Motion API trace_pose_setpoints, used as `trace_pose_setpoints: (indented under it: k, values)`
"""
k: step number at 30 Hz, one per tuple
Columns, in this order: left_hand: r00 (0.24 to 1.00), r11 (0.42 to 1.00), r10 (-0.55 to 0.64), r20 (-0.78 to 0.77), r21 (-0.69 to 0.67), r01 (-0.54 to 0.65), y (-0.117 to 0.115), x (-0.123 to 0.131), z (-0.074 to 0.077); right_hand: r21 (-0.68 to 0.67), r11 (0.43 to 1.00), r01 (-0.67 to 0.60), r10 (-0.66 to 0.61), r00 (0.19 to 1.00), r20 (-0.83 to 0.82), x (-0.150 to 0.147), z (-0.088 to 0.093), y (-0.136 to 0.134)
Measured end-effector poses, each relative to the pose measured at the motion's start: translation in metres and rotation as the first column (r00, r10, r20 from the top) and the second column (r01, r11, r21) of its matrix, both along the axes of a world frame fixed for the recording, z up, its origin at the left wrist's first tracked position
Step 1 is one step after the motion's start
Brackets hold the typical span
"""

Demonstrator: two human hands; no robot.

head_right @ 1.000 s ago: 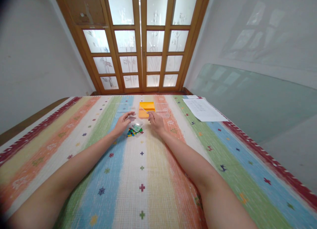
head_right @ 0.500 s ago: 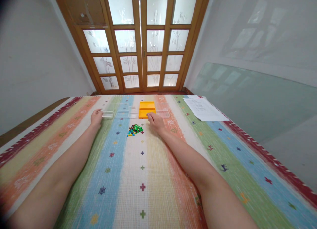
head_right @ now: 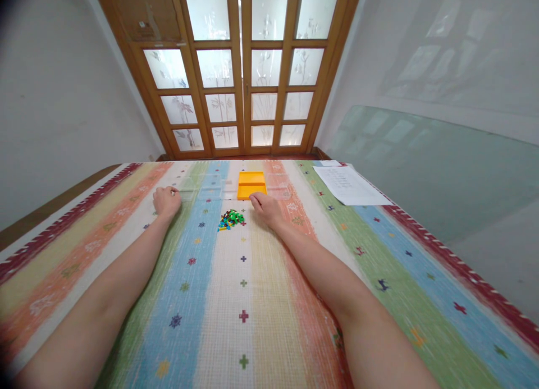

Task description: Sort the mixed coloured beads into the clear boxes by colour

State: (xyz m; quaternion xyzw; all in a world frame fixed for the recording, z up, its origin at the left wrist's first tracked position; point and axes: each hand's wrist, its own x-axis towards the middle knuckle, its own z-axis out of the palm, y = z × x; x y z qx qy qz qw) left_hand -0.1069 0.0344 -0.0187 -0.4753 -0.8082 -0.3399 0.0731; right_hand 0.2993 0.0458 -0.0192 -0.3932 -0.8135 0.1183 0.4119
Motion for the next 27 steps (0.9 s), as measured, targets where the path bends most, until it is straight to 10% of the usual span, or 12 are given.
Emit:
trace_pose_setpoints:
  k: [27]
  values:
    - [0.907,0.898,-0.393,-0.151,-0.277,0.342,0.012,0.008,-0.007,0.011,1.0,-0.015,0.015,0.999,0.039,-0.002,-0.003,-0.001]
